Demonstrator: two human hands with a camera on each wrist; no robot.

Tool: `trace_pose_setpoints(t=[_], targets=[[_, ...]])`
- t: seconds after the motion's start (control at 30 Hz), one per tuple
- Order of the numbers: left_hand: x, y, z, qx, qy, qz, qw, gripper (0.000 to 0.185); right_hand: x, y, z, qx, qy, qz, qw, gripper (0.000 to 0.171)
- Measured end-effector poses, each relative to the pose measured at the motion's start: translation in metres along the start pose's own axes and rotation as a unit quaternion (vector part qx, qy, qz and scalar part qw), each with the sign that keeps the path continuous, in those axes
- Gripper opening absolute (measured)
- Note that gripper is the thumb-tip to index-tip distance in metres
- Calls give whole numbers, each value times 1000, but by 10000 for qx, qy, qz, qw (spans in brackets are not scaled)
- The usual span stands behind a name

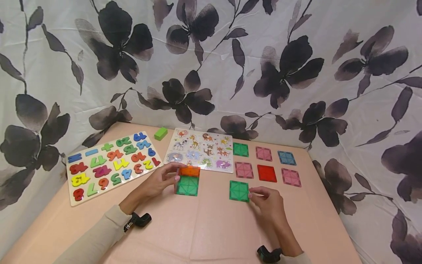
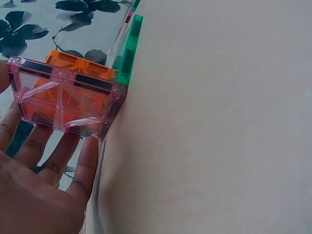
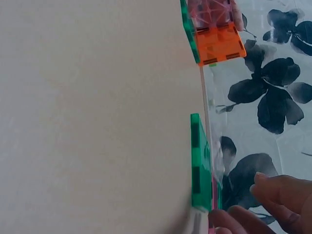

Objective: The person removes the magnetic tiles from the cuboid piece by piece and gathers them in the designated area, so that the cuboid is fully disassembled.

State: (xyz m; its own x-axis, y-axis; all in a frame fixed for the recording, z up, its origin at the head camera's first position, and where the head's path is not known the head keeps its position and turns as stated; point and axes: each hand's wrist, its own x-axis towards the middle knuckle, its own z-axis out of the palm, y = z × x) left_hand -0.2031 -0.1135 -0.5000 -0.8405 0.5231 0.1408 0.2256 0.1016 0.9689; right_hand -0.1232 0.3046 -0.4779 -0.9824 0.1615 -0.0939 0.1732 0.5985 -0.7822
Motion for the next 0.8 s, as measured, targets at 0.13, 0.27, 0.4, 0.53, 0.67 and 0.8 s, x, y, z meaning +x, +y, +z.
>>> trace_pose_setpoints(t=[0.13,0.27,0.4,0.53,0.67,0.8], targets=[[0,1,-1,-18,23,34,10000,43,3,-10,8,-87,144,-357,9992,25],[0,2,-1,-84,32,7,10000,41,8,-29,24,47,24,-532,9986,23],[0,2,0,-154,19,-43,9999,39,15,-53,45,202,-212,-762,9967,24],[0,2,1,-178,37,-24,9998,39,21,-77,66,132,-409,-1161,9923,24],[0,2,1,-152,32,-2,9999,39,28,-97,86,-29,-582,-1527,9866,23],[0,2,0,-158,-17,17,9999,40,36,-112,104,-54,-791,-1864,9793,19]])
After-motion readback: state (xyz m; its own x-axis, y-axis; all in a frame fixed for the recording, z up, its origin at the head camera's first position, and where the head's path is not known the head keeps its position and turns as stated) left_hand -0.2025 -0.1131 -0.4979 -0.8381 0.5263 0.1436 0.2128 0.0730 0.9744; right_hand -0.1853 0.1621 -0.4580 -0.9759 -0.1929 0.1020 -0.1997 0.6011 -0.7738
